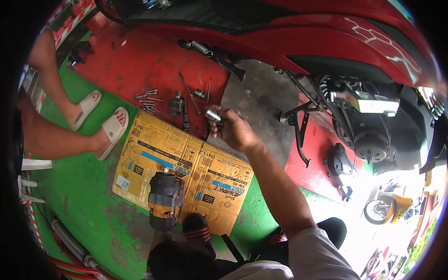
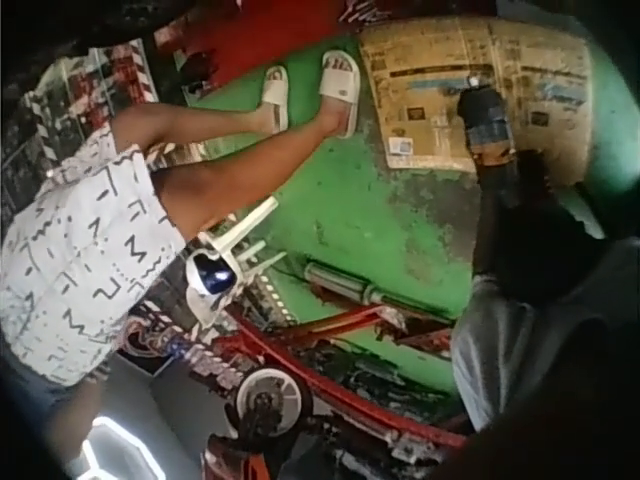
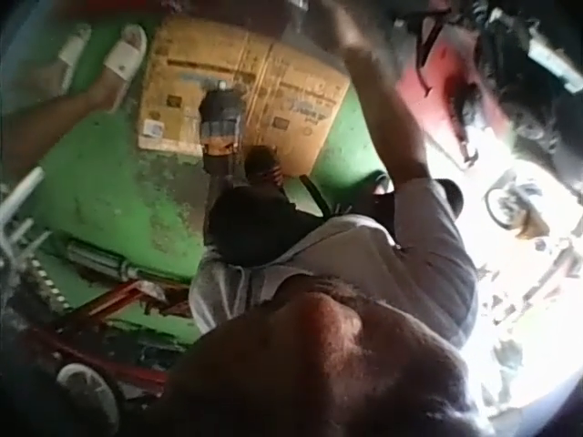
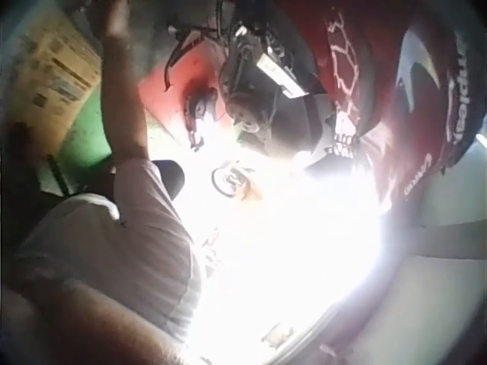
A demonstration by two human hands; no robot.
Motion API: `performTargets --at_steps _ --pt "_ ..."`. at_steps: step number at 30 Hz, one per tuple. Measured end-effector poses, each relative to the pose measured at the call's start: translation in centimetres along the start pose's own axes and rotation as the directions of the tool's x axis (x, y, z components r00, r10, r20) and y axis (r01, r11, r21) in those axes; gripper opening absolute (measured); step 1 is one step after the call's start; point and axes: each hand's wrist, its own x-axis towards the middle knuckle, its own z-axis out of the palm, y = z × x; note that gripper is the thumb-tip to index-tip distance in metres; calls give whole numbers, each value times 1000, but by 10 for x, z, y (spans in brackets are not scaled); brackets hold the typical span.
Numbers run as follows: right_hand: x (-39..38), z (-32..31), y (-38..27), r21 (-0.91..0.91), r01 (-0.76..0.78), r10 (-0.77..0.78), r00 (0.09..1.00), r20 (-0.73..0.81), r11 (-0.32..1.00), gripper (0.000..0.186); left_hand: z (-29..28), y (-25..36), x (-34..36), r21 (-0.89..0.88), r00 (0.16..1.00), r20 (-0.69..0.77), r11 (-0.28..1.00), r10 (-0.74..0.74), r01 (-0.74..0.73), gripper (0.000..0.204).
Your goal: Disassembling the transmission and belt cover components of a motorcycle using an impact wrench.
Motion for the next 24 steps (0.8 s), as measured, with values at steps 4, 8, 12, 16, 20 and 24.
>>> performTargets --at_steps 4,8,12,16,20,24 --pt "-33 12 3 380 -41 -60 966 251 924 34 16 -8 -4 65 1000 -8 998 -12 12 29" --pt "-83 32 -23 125 143 -155 984 90 982 35 37 -13 -12 147 999 -25 989 -26 30 29" --pt "-150 43 -79 -257 229 -161 952 261 939 48 72 -2 -8 284 1000 -5 959 -11 12 28" --pt "-241 46 -106 -365 191 -201 980 11 911 30 145 13 30 473 989 136 881 -63 -9 28" --pt "-301 66 -94 -700 383 -560 828 -29 603 20 253 -12 85 638 911 322 770 -256 -9 28" --pt "-363 67 -124 -615 377 -624 740 -249 693 20 318 -51 112 728 844 381 685 -377 -23 28"
